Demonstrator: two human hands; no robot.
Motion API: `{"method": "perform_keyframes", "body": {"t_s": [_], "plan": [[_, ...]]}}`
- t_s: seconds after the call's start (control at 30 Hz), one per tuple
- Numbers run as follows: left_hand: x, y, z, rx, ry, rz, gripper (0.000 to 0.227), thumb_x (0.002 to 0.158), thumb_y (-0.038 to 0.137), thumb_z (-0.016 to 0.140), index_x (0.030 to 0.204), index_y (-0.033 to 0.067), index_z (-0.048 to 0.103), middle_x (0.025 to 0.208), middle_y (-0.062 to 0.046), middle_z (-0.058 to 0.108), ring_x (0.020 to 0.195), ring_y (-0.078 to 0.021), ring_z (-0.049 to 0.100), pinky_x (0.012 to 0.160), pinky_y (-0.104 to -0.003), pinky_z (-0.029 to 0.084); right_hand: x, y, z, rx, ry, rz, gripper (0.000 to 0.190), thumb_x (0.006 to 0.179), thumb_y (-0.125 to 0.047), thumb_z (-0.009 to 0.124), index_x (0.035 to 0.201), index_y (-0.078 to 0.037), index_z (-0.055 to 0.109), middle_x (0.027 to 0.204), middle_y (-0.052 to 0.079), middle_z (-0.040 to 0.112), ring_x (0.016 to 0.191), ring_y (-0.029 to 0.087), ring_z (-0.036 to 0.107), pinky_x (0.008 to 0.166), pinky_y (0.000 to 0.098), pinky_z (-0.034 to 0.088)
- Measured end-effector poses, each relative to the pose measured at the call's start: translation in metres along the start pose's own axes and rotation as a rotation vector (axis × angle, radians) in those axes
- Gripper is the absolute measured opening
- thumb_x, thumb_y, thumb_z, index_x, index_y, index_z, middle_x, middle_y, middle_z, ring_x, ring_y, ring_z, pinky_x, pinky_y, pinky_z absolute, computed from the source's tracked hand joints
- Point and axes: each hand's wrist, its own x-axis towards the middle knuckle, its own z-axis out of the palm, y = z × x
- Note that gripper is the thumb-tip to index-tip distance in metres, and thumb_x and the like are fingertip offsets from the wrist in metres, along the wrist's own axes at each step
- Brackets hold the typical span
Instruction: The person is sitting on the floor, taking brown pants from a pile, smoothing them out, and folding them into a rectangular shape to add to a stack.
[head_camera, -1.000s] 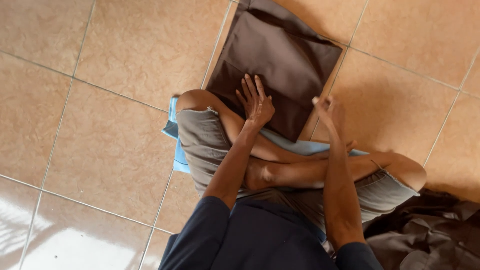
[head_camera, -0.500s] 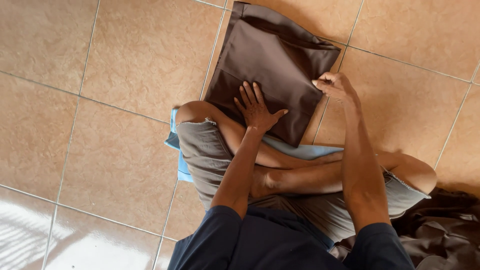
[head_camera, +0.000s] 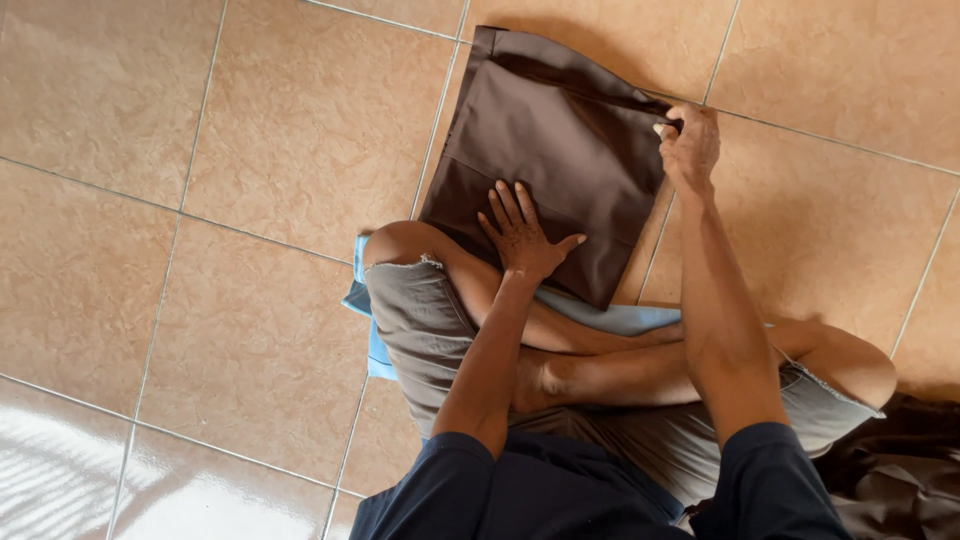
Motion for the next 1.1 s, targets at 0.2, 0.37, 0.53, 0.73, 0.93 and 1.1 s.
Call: {"method": "perform_keyframes", "body": {"t_s": [0.2, 0.37, 0.53, 0.73, 0.93, 1.1], "plan": [[-0.005, 0.000, -0.001, -0.058, -0.014, 0.005, 0.147, 0.073, 0.099, 0.054, 0.161, -0.0067, 0.000, 0.167, -0.032, -0.007, 0.155, -0.0469, -0.007, 0.118, -0.071, -0.002, 0.022, 0.023, 0.023, 0.322, 0.087, 0.290, 0.024, 0.077, 0.019, 0.067, 0.079, -0.004, 0.067, 0.083, 0.002, 0.070, 0.066, 0.009, 0.067, 0.067, 0.0206, 0.065], [-0.002, 0.002, 0.005, -0.134, 0.018, -0.023, 0.148, 0.064, 0.092, 0.064, 0.165, 0.0033, 0.000, 0.170, -0.027, -0.007, 0.157, -0.0465, -0.006, 0.119, -0.074, 0.001, -0.033, -0.101, -0.011, -0.120, 0.073, 0.277, 0.061, 0.121, -0.028, 0.051, 0.166, -0.005, 0.017, 0.166, 0.022, 0.019, 0.152, 0.045, 0.030, 0.118, 0.0651, 0.040], [0.003, 0.007, -0.017, -0.019, -0.232, -0.057, 0.144, 0.070, 0.091, 0.061, 0.164, 0.0014, -0.001, 0.169, -0.029, -0.007, 0.157, -0.0459, -0.005, 0.115, -0.079, -0.002, -0.097, -0.091, 0.024, -0.425, -0.092, 0.047, 0.056, 0.114, -0.042, 0.045, 0.160, -0.010, 0.042, 0.163, 0.024, 0.031, 0.148, 0.047, 0.030, 0.107, 0.0740, 0.031], [0.077, 0.026, -0.037, 0.004, 0.201, 0.206, 0.078, 0.087, 0.057, 0.067, 0.147, 0.0102, 0.051, 0.163, -0.027, 0.022, 0.153, -0.0451, 0.020, 0.119, -0.080, 0.009, -0.087, -0.116, 0.007, -0.403, -0.358, 0.257, 0.066, 0.115, -0.052, 0.028, 0.168, -0.014, 0.020, 0.171, 0.021, 0.017, 0.157, 0.042, 0.014, 0.119, 0.0698, 0.017], [0.146, -0.062, 0.004, -0.195, 0.276, 0.149, 0.085, 0.087, 0.081, 0.060, 0.157, 0.0371, 0.040, 0.167, -0.010, 0.031, 0.157, -0.0289, 0.028, 0.123, -0.073, 0.014, -0.092, -0.101, 0.016, -0.390, -0.240, 0.207, 0.071, 0.113, -0.059, 0.030, 0.167, -0.013, 0.022, 0.168, 0.024, 0.022, 0.155, 0.044, 0.019, 0.116, 0.0708, 0.023], [0.137, -0.074, -0.017, -0.168, 0.334, 0.050, 0.081, 0.094, 0.082, 0.048, 0.159, 0.0358, 0.039, 0.170, -0.010, 0.026, 0.157, -0.0405, 0.023, 0.125, -0.071, 0.011, -0.091, -0.091, 0.028, -0.386, -0.196, 0.187, 0.070, 0.113, -0.056, 0.038, 0.166, -0.012, 0.024, 0.167, 0.024, 0.022, 0.154, 0.045, 0.017, 0.115, 0.0720, 0.020]]}}
